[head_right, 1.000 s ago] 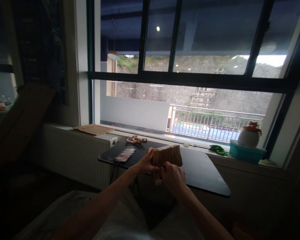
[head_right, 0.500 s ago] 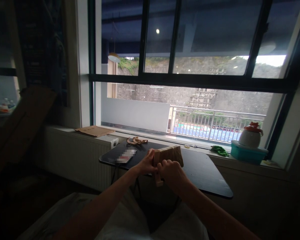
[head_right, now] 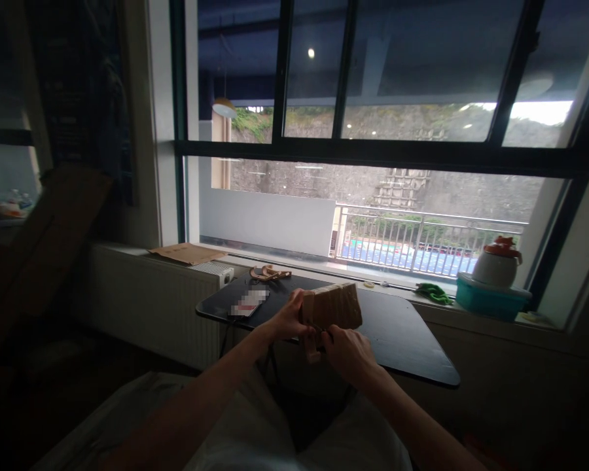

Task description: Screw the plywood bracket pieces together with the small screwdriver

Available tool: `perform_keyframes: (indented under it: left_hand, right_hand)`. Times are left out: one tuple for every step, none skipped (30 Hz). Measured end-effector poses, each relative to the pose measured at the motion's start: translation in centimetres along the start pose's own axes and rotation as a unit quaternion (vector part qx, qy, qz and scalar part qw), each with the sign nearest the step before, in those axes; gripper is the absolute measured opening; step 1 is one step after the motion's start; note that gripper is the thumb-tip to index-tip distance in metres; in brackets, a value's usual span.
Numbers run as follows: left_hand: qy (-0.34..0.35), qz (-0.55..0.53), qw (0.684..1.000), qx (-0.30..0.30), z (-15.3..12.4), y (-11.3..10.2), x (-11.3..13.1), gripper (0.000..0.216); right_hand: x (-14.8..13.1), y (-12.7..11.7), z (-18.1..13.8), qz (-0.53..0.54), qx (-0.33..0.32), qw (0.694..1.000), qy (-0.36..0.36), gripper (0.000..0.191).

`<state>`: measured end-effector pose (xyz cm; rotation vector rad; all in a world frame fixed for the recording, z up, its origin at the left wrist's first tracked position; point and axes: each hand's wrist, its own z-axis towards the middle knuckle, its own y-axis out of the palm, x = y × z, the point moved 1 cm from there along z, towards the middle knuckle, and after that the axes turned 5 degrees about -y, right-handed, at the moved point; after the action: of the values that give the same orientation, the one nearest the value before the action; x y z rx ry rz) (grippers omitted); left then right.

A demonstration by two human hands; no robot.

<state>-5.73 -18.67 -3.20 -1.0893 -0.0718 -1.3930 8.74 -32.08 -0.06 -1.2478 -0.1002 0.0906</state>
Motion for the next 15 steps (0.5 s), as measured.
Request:
perform_keyframes:
  left_hand:
    - [0.002, 0.001, 1.0, -0.001, 0.0, 0.0, 0.1, 0.082]
    - [0.003, 0.001, 1.0, -0.003, 0.0, 0.0, 0.1, 0.082]
    - [0.003, 0.001, 1.0, -0.004, 0.0, 0.0, 0.1, 0.083]
    - [0.002, 0.0, 1.0, -0.005, 0.0, 0.0, 0.1, 0.084]
    - [0.002, -0.001, 1.0, -0.006, 0.0, 0.0, 0.1, 0.084]
    - [0.001, -0.002, 1.0, -0.006, 0.0, -0.1, 0.1, 0.084]
    - [0.001, -0.003, 1.0, -0.005, 0.0, -0.1, 0.1, 0.083]
    - [0.0, -0.005, 1.0, -0.005, 0.0, -0.2, 0.1, 0.083]
    - [0.0, -0.006, 1.0, -0.005, 0.0, -0.2, 0.0, 0.082]
    - [0.0, -0.008, 1.0, -0.006, 0.0, -0.2, 0.0, 0.082]
    - [0.0, -0.009, 1.0, -0.007, 0.0, -0.3, 0.0, 0.081]
    - [0.0, -0.01, 1.0, -0.008, 0.0, -0.3, 0.0, 0.081]
    - [-0.001, -0.01, 1.0, -0.009, 0.0, -0.3, 0.0, 0.081]
    - [-0.003, -0.01, 1.0, -0.008, 0.0, -0.2, 0.0, 0.081]
    - [-0.006, -0.009, 1.0, -0.008, 0.0, -0.2, 0.0, 0.08]
  right_hand:
    - [0.0, 0.0, -0.1, 0.001, 0.0, 1.0, 0.001, 0.031]
    - [0.0, -0.1, -0.1, 0.003, 0.002, 1.0, -0.001, 0.029]
    - [0.0, -0.3, -0.2, 0.004, 0.005, 1.0, -0.005, 0.027]
    - [-0.1, -0.6, -0.2, 0.005, 0.008, 1.0, -0.011, 0.026]
    - [-0.1, -1.0, -0.2, 0.007, 0.01, 1.0, -0.018, 0.026]
    - [-0.2, -1.4, -0.2, 0.008, 0.012, 1.0, -0.024, 0.025]
    - [-0.2, -1.7, -0.2, 0.009, 0.013, 0.999, -0.03, 0.024]
    - [-0.2, -2.1, -0.1, 0.01, 0.015, 0.999, -0.034, 0.023]
    - [-0.2, -2.4, -0.1, 0.011, 0.017, 0.999, -0.036, 0.023]
    - [-0.2, -2.7, -0.1, 0.013, 0.02, 0.999, -0.036, 0.023]
    - [-0.2, -2.9, -0.1, 0.017, 0.025, 0.999, -0.037, 0.023]
    - [-0.3, -3.1, -0.1, 0.023, 0.031, 0.998, -0.039, 0.024]
    - [-0.3, -3.3, -0.1, 0.031, 0.036, 0.998, -0.044, 0.025]
    - [-0.4, -3.4, -0.1, 0.039, 0.041, 0.997, -0.052, 0.024]
    - [-0.6, -3.5, -0.1, 0.046, 0.044, 0.996, -0.061, 0.024]
